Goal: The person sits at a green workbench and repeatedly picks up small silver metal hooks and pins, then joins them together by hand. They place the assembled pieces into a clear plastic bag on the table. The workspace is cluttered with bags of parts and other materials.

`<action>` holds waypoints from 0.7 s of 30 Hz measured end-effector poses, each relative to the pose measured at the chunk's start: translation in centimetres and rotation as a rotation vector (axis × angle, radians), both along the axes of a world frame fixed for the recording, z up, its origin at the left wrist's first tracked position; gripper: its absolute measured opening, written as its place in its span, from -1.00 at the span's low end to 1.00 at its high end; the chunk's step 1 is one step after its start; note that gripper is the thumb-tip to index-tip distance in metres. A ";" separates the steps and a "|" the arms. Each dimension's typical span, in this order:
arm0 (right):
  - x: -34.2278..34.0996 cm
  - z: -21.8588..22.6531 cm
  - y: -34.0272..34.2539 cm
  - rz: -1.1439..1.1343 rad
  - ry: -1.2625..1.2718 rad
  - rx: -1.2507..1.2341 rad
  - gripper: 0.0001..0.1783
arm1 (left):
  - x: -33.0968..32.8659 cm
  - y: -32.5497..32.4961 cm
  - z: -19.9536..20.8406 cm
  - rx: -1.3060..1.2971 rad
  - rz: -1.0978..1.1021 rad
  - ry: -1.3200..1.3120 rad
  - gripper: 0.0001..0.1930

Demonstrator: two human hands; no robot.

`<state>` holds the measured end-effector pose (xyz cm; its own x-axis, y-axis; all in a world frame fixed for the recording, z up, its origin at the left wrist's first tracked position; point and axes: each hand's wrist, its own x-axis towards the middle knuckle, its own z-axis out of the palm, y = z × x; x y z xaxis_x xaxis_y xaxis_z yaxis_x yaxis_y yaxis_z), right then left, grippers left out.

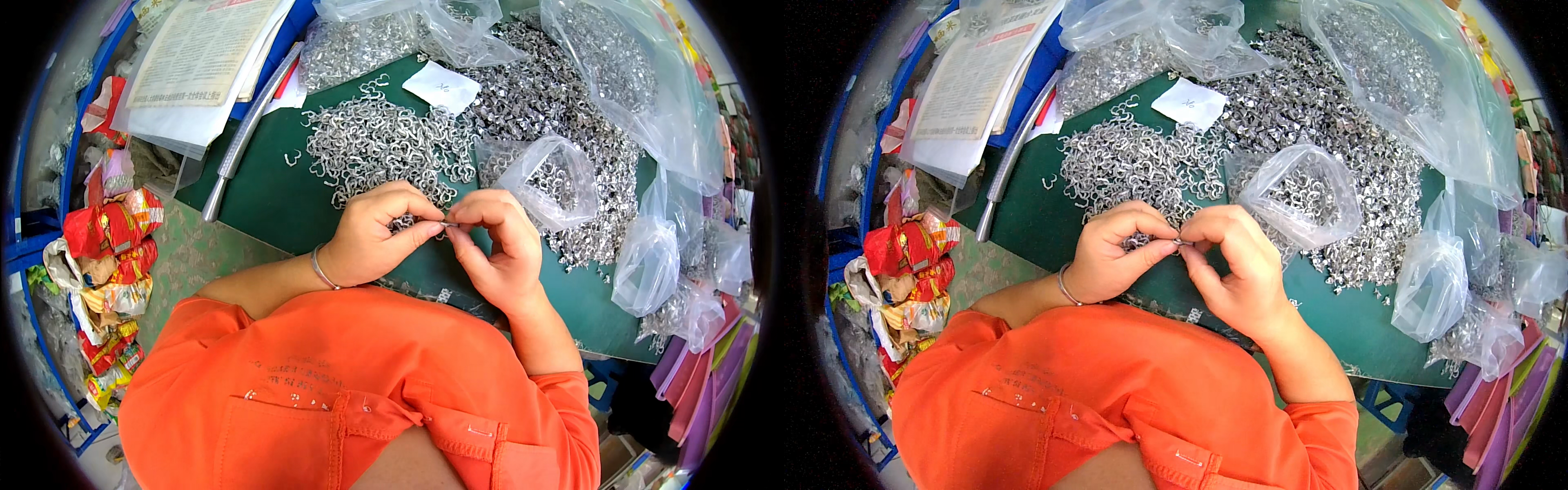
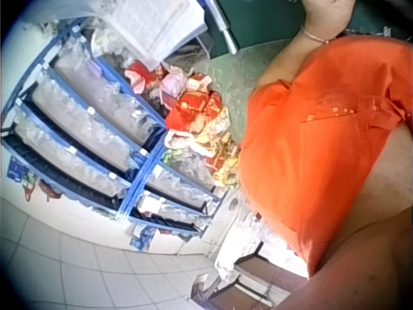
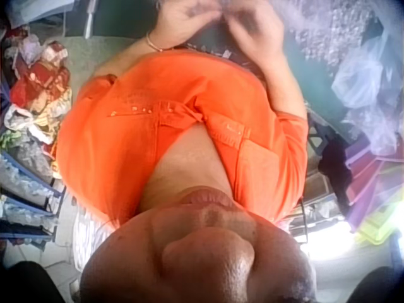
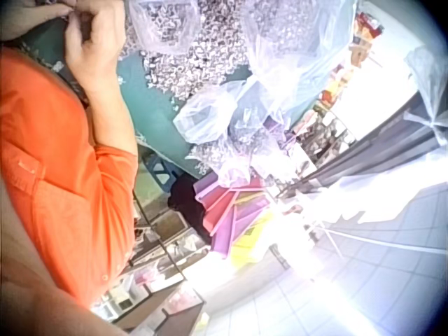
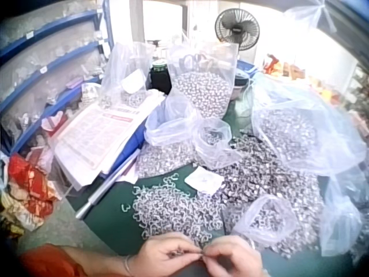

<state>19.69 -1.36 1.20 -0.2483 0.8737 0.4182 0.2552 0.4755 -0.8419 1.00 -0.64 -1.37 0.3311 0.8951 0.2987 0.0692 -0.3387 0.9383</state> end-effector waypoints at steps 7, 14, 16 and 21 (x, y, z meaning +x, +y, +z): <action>0.7 -0.4 -0.2 -0.024 -0.013 -0.218 -0.79 | -0.1 -0.3 0.1 -0.097 -0.027 -0.013 -0.92; 0.8 0.2 -0.1 -0.030 -0.284 -0.111 -0.77 | 0.0 -0.1 0.2 -0.046 0.024 0.001 -0.91; 0.5 0.2 -0.2 -0.013 -0.384 -0.032 -0.74 | 0.0 -0.1 0.3 -0.038 -0.006 0.030 -0.91; 0.1 0.1 -0.3 -0.038 -0.426 -0.021 -0.71 | 0.0 0.0 0.2 -0.014 -0.006 0.043 -0.90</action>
<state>19.80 -1.62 1.33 -0.3624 0.8930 0.2668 0.5994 0.4425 -0.6670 1.03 -0.68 -1.16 0.3483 0.8971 0.2716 0.1076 -0.3261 0.9392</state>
